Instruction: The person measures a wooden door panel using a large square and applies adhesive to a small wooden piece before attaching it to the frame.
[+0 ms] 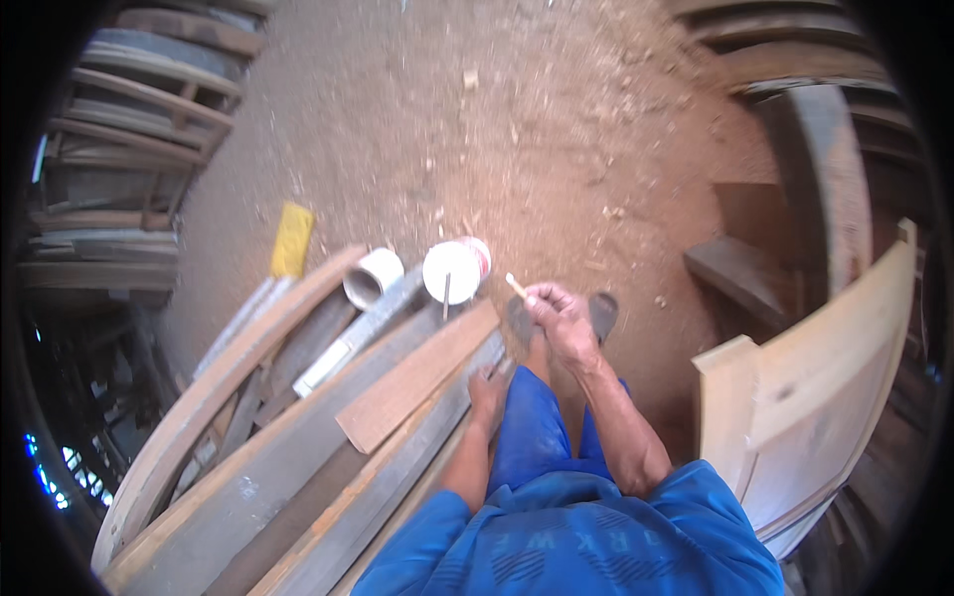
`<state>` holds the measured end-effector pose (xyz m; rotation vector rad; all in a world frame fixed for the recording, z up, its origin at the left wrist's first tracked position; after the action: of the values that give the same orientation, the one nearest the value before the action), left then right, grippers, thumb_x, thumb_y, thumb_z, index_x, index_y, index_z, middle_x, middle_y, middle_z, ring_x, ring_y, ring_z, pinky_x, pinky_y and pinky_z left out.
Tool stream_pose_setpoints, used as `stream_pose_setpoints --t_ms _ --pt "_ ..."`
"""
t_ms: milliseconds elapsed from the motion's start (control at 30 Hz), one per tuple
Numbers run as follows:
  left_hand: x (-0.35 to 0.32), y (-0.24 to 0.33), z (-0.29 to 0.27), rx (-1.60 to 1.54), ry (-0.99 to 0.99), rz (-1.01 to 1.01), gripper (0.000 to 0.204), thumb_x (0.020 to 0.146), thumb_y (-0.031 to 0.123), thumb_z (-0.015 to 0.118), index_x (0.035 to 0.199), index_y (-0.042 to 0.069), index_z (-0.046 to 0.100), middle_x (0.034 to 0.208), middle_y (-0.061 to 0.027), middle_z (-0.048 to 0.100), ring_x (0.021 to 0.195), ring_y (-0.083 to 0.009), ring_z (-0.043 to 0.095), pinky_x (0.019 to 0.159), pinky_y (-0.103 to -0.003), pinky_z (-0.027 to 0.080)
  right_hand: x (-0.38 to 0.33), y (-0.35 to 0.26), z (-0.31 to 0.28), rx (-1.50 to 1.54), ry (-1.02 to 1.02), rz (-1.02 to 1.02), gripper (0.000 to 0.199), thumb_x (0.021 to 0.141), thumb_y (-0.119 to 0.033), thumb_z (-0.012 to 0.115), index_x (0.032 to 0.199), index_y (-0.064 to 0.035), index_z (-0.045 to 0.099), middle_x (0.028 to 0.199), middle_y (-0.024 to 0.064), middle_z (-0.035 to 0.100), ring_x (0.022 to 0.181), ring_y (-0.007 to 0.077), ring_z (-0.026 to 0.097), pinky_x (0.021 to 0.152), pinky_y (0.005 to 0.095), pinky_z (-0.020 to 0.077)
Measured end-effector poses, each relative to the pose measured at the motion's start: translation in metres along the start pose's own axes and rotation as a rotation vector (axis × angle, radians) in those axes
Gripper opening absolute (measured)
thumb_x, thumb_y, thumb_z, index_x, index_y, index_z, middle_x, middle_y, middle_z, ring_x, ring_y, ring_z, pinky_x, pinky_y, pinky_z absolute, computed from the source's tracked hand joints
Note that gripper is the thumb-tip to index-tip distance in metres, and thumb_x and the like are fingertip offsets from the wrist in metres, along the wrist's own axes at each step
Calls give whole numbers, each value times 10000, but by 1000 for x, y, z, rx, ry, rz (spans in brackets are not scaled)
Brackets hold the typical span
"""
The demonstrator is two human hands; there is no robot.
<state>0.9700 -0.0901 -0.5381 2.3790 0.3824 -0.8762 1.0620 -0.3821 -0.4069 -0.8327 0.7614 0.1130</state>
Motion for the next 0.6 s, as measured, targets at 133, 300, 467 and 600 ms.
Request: stream_pose_setpoints --t_ms 133,300,467,600 --pt "-51 86 -4 79 -181 304 387 838 328 688 1081 26 695 1093 -239 687 1058 -408 637 959 -450 484 -76 -108 -2 -90 -88 -237 119 923 -147 680 1007 -62 687 824 -65 608 739 35 523 675 207 447" --pt "-51 211 -4 446 -456 606 405 844 305 667 1123 13 679 1072 -244 690 1021 -367 666 920 -410 507 -179 -180 -63 -338 123 -519 116 954 -170 645 1005 -66 646 873 -49 595 771 48 501 716 218 441" --pt "-33 328 -8 418 -429 1141 468 801 212 628 1177 -65 640 1008 -297 685 967 -393 675 865 -430 520 -326 -145 -151 -1 613 -659 109 955 -137 624 981 -32 632 857 -43 584 792 47 501 725 239 441" --pt "-29 405 -11 499 -283 1279 449 810 167 645 1201 -51 609 1173 -313 610 1129 -424 582 971 -467 447 -423 -72 -150 62 1030 -802 97 925 -118 655 945 -23 664 827 -57 590 784 34 491 708 223 425"
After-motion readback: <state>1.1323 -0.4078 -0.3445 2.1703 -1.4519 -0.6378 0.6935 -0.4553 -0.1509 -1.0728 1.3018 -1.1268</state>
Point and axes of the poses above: each hand's wrist, its own x-axis towards the middle knuckle, its own z-axis out of the palm, y = z × x, the point moved 4 cm from there along x, towards the middle knuckle
